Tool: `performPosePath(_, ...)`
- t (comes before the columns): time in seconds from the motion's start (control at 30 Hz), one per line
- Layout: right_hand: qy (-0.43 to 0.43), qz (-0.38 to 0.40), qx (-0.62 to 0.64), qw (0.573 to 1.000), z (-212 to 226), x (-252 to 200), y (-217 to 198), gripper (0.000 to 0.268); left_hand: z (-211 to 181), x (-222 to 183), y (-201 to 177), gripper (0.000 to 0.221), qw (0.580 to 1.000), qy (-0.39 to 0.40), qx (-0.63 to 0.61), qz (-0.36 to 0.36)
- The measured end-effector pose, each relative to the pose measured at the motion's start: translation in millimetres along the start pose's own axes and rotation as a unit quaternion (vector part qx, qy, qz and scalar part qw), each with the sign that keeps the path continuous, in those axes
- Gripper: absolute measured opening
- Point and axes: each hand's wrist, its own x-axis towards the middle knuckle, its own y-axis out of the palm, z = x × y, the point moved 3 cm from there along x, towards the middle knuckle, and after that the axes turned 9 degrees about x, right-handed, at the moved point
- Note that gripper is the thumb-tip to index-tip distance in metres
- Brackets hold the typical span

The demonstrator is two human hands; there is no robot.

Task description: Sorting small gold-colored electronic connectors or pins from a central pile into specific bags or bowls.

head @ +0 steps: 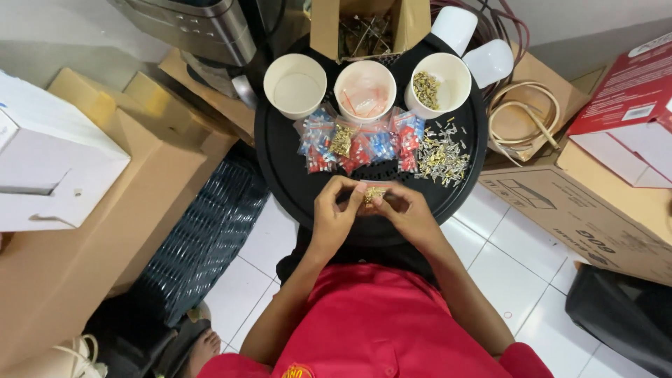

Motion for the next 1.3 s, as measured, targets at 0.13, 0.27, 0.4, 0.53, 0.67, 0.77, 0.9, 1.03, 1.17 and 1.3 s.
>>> performPosePath(0.13,-0.098,-0.022,-0.121,0.988,-18.3,15.9,-21.5,0.023,-23.9,-0.2,-2.7,0.013,1.000,0.007,-0.004,-0.002)
performPosePath(0.27,-0.152,0.022,-0.069,0.986,-4.4,12.8,-19.6,0.014,-27.0,-2.1,-5.2,0.016,0.999,0.033,0.002,-0.010)
performPosePath(0.4,0.028,0.012,0.101,0.994,8.4,3.7,-9.4,0.026,-3.4,-2.4,4.5,0.016,0.999,0.006,-0.030,-0.022)
performPosePath(0.53,0.082,-0.025,0.119,0.989,6.3,-1.7,-3.9,0.038,3.0,-3.3,6.5,0.024,0.999,0.000,0.008,-0.039)
performPosePath(0.67,0.035,-0.010,0.051,0.998,-28.4,3.8,-24.0,0.033,-2.9,-0.4,9.6,0.022,0.998,-0.061,0.021,-0.002)
performPosePath(0.77,0.020,-0.030,0.061,0.998,-35.4,4.0,-30.6,0.026,-7.8,-3.1,8.4,0.031,0.994,-0.099,-0.001,0.050)
performPosePath(0.9,0.035,-0.014,0.112,0.993,-30.5,2.8,-22.8,0.049,20.7,-6.1,15.0,0.031,0.986,-0.140,-0.056,0.075)
performPosePath(1.03,0.047,-0.014,0.056,0.997,-33.0,0.6,-23.1,0.022,27.2,-11.4,18.7,0.033,0.980,-0.165,-0.097,0.062)
performPosePath(1.17,0.046,-0.022,0.061,0.997,-34.2,-1.6,-26.1,0.018,11.3,-17.7,13.4,0.025,0.977,-0.148,-0.145,0.039)
performPosePath(1.3,0.005,-0.052,0.031,0.998,-26.8,-2.3,-22.3,0.027,-20.3,-13.4,5.1,0.011,0.985,-0.090,-0.146,0.022)
